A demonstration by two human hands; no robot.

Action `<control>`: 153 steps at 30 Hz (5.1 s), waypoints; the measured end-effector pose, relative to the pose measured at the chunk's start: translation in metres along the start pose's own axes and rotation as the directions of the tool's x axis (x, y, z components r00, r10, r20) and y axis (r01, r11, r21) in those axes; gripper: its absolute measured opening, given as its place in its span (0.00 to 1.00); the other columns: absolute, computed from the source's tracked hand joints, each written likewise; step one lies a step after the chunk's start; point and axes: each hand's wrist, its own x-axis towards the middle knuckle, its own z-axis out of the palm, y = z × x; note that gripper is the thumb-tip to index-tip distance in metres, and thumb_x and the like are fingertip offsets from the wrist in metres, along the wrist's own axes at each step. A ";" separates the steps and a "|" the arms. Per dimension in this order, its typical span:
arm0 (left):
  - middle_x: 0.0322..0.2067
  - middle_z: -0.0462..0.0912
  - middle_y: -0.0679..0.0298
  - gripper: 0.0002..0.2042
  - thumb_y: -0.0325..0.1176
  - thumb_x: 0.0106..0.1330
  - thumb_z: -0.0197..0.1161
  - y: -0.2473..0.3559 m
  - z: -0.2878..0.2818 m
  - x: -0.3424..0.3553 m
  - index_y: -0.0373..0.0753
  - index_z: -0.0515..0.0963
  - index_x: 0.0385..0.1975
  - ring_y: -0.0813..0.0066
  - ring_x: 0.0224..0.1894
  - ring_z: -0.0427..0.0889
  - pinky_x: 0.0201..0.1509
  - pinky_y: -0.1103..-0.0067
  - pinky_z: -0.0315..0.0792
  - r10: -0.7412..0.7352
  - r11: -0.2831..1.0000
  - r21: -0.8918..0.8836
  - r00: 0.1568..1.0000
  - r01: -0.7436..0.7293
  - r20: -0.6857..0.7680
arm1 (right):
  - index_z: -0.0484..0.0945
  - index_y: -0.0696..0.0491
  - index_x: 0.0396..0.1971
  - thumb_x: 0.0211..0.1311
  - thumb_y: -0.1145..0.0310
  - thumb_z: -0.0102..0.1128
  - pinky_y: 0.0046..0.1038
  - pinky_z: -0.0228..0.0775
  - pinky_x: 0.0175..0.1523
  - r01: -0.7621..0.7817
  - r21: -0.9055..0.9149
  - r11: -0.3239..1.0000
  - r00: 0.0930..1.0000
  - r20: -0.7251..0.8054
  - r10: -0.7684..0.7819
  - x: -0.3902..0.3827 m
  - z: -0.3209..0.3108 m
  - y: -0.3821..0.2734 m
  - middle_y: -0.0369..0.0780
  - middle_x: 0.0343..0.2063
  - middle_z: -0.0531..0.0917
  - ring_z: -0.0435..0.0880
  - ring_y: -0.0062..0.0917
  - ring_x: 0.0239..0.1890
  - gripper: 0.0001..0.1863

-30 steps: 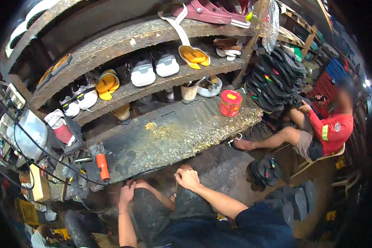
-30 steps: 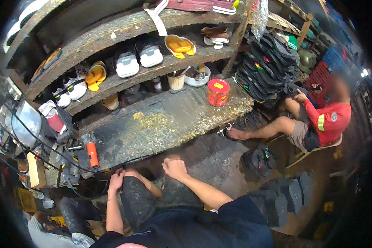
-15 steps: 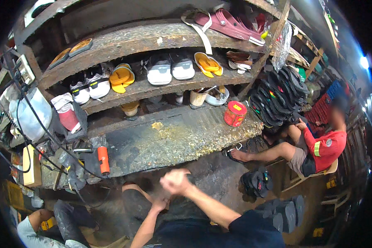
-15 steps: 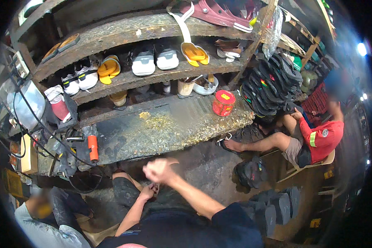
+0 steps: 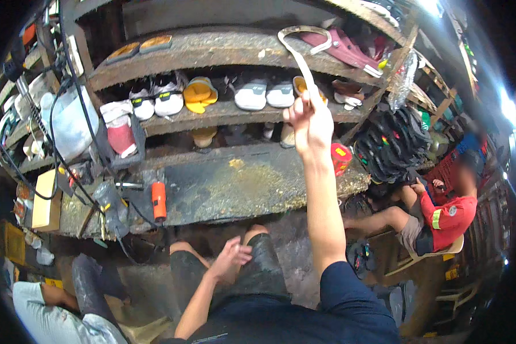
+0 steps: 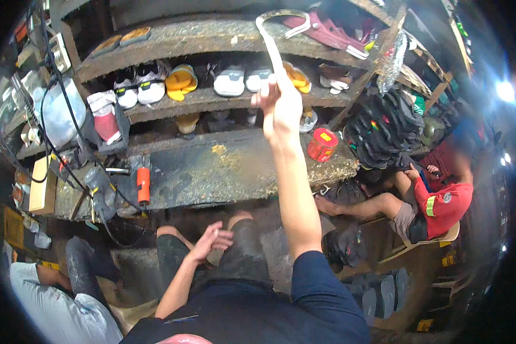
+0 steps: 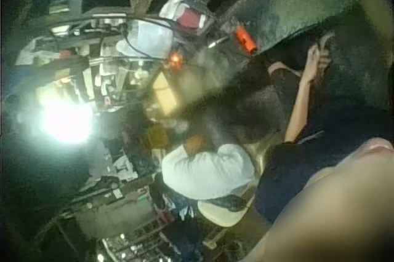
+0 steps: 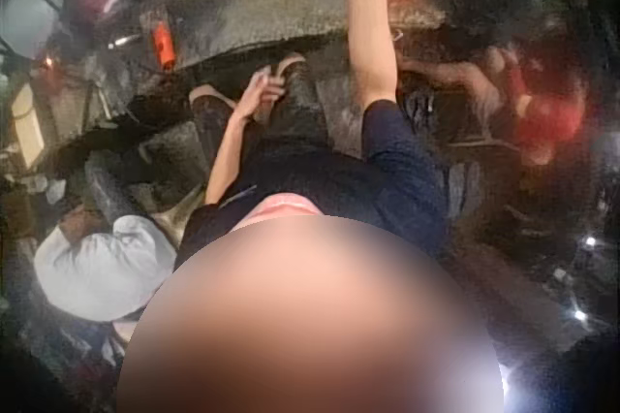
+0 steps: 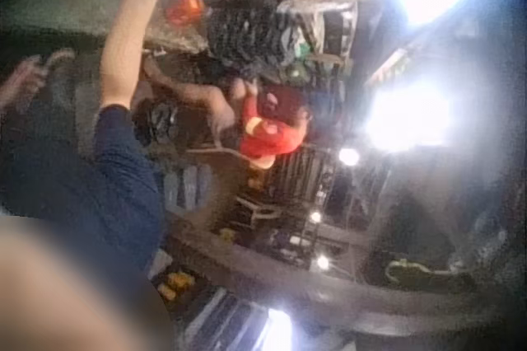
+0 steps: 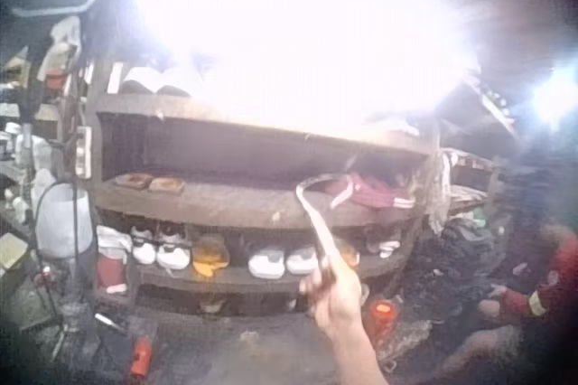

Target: The person walks to a workbench, handles a small container, then uses a heat gun on the sole of a black and white athletic shoe. They rotate the shoe and inspect the sole and upper by hand after heating.

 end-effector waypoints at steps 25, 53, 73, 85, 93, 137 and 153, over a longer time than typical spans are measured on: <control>0.24 0.75 0.68 0.21 0.30 0.79 0.54 0.157 0.007 0.029 0.30 0.69 0.69 0.75 0.31 0.79 0.48 0.71 0.81 0.346 0.898 -0.109 0.837 -0.427 -0.424 | 0.87 0.62 0.32 0.67 0.69 0.67 0.25 0.76 0.39 -0.222 -0.971 0.091 0.864 -0.153 0.479 -0.245 -0.139 -0.151 0.40 0.24 0.88 0.86 0.18 0.29 0.10; 0.35 0.85 0.65 0.15 0.40 0.84 0.51 0.209 0.045 0.036 0.36 0.81 0.47 0.76 0.37 0.87 0.44 0.77 0.82 0.504 0.863 0.140 0.839 -0.485 -0.203 | 0.69 0.48 0.38 0.85 0.57 0.46 0.27 0.72 0.30 -0.005 -0.220 0.975 0.968 -0.245 -0.050 -0.166 -0.144 -0.108 0.32 0.24 0.72 0.71 0.17 0.25 0.14; 0.36 0.87 0.60 0.07 0.29 0.67 0.75 0.281 0.163 -0.079 0.35 0.87 0.41 0.66 0.41 0.83 0.48 0.70 0.75 0.762 0.643 -0.407 0.495 -0.649 0.417 | 0.81 0.53 0.39 0.68 0.62 0.70 0.18 0.63 0.21 -0.372 -0.732 0.570 0.902 -0.141 0.408 -0.139 -0.024 -0.033 0.28 0.23 0.78 0.72 0.10 0.17 0.10; 0.33 0.87 0.59 0.08 0.32 0.68 0.75 0.295 0.191 -0.082 0.32 0.88 0.34 0.65 0.36 0.84 0.41 0.73 0.75 0.713 0.695 -0.649 0.186 -0.310 0.675 | 0.87 0.56 0.34 0.64 0.63 0.67 0.43 0.80 0.44 0.601 -0.675 -0.429 0.792 0.428 0.436 0.050 0.037 -0.099 0.49 0.28 0.87 0.89 0.42 0.33 0.11; 0.33 0.84 0.58 0.09 0.31 0.72 0.70 0.299 0.200 -0.074 0.32 0.84 0.33 0.63 0.35 0.83 0.39 0.72 0.75 0.820 0.534 -0.770 -0.006 -0.350 0.572 | 0.81 0.47 0.52 0.72 0.59 0.63 0.43 0.81 0.46 0.442 -0.404 -0.801 0.844 0.489 0.219 0.150 0.108 -0.066 0.46 0.35 0.87 0.87 0.40 0.38 0.14; 0.27 0.72 0.59 0.18 0.47 0.65 0.54 0.186 0.021 -0.082 0.38 0.66 0.22 0.57 0.36 0.74 0.47 0.64 0.67 0.589 0.770 -0.303 0.808 -0.562 -0.002 | 0.90 0.57 0.37 0.63 0.71 0.58 0.44 0.81 0.49 0.545 -0.758 -0.357 0.809 0.588 -0.012 0.312 0.023 0.032 0.56 0.36 0.89 0.91 0.48 0.41 0.12; 0.65 0.72 0.48 0.36 0.48 0.65 0.71 0.043 -0.035 -0.144 0.39 0.69 0.71 0.44 0.70 0.67 0.72 0.55 0.65 0.280 0.399 0.794 0.763 0.459 -0.583 | 0.85 0.56 0.55 0.70 0.64 0.69 0.28 0.75 0.63 0.655 -0.755 -0.032 0.592 0.540 -0.598 0.120 0.038 0.009 0.44 0.52 0.89 0.89 0.29 0.53 0.18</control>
